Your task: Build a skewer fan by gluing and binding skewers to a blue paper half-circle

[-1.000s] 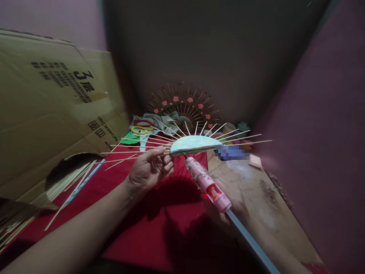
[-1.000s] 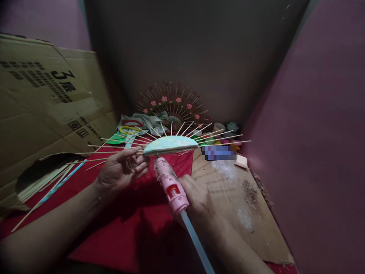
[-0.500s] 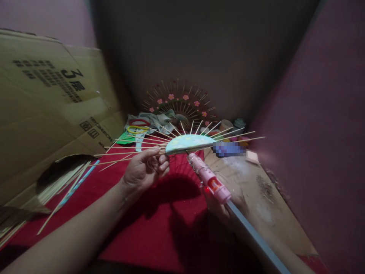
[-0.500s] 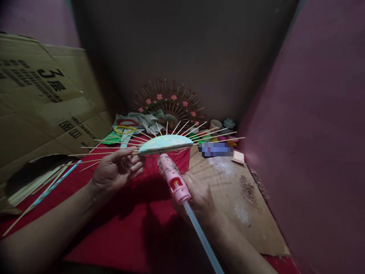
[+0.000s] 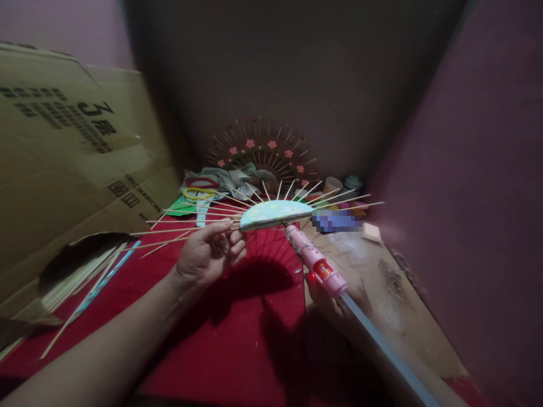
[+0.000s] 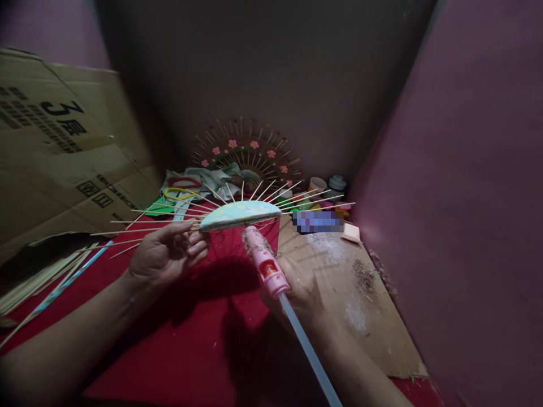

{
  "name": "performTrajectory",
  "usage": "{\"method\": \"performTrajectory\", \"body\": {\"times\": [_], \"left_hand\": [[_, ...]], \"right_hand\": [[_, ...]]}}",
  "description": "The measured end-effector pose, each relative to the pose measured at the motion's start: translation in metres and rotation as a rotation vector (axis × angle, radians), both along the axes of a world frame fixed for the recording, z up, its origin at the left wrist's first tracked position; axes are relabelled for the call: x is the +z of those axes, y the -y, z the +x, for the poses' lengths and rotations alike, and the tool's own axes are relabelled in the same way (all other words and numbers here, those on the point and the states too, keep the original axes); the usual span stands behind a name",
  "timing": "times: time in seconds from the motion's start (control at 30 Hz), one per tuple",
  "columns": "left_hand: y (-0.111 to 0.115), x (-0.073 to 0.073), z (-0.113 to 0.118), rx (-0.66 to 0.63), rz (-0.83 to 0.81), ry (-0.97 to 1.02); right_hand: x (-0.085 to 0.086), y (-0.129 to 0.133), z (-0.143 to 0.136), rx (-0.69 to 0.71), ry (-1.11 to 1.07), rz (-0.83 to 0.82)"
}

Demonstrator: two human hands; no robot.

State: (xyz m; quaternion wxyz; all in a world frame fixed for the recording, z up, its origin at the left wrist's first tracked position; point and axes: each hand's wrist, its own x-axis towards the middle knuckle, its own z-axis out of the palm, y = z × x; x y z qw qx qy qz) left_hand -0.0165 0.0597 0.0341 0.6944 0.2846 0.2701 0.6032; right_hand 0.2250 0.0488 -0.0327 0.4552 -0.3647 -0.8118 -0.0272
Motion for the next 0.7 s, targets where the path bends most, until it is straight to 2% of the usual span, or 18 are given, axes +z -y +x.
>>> {"method": "performTrajectory", "body": {"times": [0.3,0.7], "left_hand": [[0.001,0.003,0.000,0.025,-0.042,-0.025],[0.003,0.006,0.003,0.060,-0.064,-0.022]], "right_hand": [[-0.003,-0.005,0.004,-0.038,0.021,0.014],[0.009,-0.002,0.001,-0.056,0.043,-0.002]]}}
